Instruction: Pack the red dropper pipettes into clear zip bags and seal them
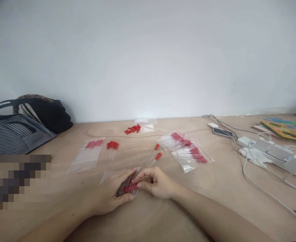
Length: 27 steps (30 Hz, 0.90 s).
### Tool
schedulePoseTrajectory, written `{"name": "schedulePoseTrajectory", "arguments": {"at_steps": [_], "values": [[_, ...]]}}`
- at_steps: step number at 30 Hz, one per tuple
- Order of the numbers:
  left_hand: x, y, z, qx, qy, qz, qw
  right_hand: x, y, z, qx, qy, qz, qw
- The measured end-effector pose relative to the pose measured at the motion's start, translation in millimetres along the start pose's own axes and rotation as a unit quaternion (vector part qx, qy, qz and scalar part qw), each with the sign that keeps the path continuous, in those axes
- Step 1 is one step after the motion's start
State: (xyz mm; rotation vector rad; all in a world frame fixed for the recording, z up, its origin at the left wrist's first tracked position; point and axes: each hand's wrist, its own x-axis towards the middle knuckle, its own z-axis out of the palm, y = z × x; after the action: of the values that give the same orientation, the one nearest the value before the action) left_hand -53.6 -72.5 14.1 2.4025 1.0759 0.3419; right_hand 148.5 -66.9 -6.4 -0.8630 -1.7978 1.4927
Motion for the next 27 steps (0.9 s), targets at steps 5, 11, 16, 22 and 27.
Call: {"name": "schedulePoseTrajectory", "arguments": {"at_steps": [5,11,16,22,27], "values": [[0.9,2.9,-1.0,-0.002,0.003,0.012,1.0,3.7,2.4,-1.5,-0.083,0.026,-0.044,0.995],[-0.4,3.0,-1.7,0.004,0.012,0.008,1.0,9.6,3.1,-6.9,-0.131,0.056,0.004,0.99],[0.1,3.7,-3.2,0.002,-0.004,0.018,1.0,13.7,4.4,-10.1,-0.039,0.027,0.08,0.996],[1.9,3.0,-3.4,-0.025,0.009,0.048,0.998,17.8,3.3,-3.8,-0.002,0.028,0.024,0.999],[2.9,3.2,-3.5,-0.05,-0.003,0.065,0.997,20.3,6.7,-0.4,0.026,-0.004,-0.008,1.0]]}}
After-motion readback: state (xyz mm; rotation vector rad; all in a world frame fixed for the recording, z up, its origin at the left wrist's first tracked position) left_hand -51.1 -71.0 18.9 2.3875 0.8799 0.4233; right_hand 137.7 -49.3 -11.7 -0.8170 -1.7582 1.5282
